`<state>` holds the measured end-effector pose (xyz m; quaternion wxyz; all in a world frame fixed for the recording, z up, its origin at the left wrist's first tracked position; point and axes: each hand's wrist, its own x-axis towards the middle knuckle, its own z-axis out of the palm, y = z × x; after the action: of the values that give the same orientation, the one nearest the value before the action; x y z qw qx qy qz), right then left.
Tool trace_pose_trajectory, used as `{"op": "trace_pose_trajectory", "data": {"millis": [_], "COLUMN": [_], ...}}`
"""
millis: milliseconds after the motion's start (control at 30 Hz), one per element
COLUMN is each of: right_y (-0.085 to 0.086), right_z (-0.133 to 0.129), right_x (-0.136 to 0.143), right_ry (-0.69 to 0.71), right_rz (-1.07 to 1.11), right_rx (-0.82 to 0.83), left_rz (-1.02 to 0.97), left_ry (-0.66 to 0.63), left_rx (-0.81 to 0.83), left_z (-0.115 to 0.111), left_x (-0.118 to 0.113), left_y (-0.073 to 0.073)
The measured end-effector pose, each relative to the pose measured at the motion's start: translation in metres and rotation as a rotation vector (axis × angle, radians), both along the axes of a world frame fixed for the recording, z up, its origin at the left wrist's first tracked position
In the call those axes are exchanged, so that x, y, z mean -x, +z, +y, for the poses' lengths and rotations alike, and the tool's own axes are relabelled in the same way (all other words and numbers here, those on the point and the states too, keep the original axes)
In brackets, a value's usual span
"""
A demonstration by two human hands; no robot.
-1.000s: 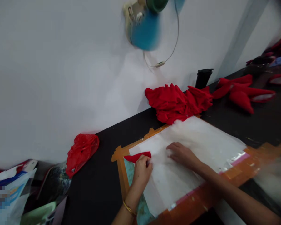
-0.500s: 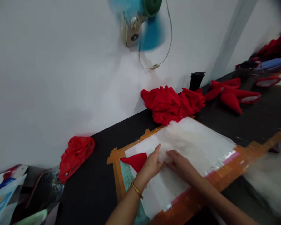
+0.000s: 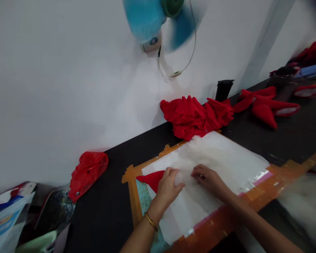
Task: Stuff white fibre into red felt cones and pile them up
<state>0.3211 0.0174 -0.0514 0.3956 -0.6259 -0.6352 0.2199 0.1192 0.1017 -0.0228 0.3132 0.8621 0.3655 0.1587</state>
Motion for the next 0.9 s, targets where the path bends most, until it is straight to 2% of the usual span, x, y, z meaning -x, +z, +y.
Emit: {"op": "trace_pose_trajectory", "data": {"millis": [167, 267, 400, 467, 600, 633, 733, 833, 900], "right_y": [0.000, -0.006, -0.010, -0.007, 0.005, 0.007, 0.006, -0.002, -0.006], "right_z": [0.007, 0.005, 0.000, 0.001, 0.009, 0.012, 0.019, 0.021, 0.019], "right_x": [0.022, 0.013, -0.008, -0.010, 0.006, 0.010, 0.013, 0.001, -0.008], "right_ry": [0.018, -0.055, -0.127, -0.075, 0.198, 0.229, 0.158, 0.068, 0.059], "right_rz": [0.110, 0.124, 0.025, 0.009, 0.009, -0.019, -0.084, -0.088, -0.111], "right_rx": [0.069, 0.085, 0.107, 0.088, 0.030, 0.030, 0.039, 0.044, 0.038], "left_rz": [0.085, 0.108, 0.070, 0.045, -0.061, -0.092, -0.159, -0.163, -0.146], "left_ry": [-0.107, -0.103, -0.056, -0.058, -0.136, -0.141, -0.060, 0.036, 0.049], "left_rx": [-0.037, -0.071, -0.086, -0.080, -0.024, -0.009, -0.004, -0.038, -0.064], "left_z": [-0.001, 0.003, 0.003, 0.001, -0.003, -0.003, 0.001, 0.009, 0.012], "left_x": [-0.016, -0.012, 0.004, 0.008, 0.005, 0.004, 0.006, 0.014, 0.019], "left_y": [0.000, 0.001, -0.001, -0.003, -0.006, -0.007, -0.009, -0.012, -0.013]}}
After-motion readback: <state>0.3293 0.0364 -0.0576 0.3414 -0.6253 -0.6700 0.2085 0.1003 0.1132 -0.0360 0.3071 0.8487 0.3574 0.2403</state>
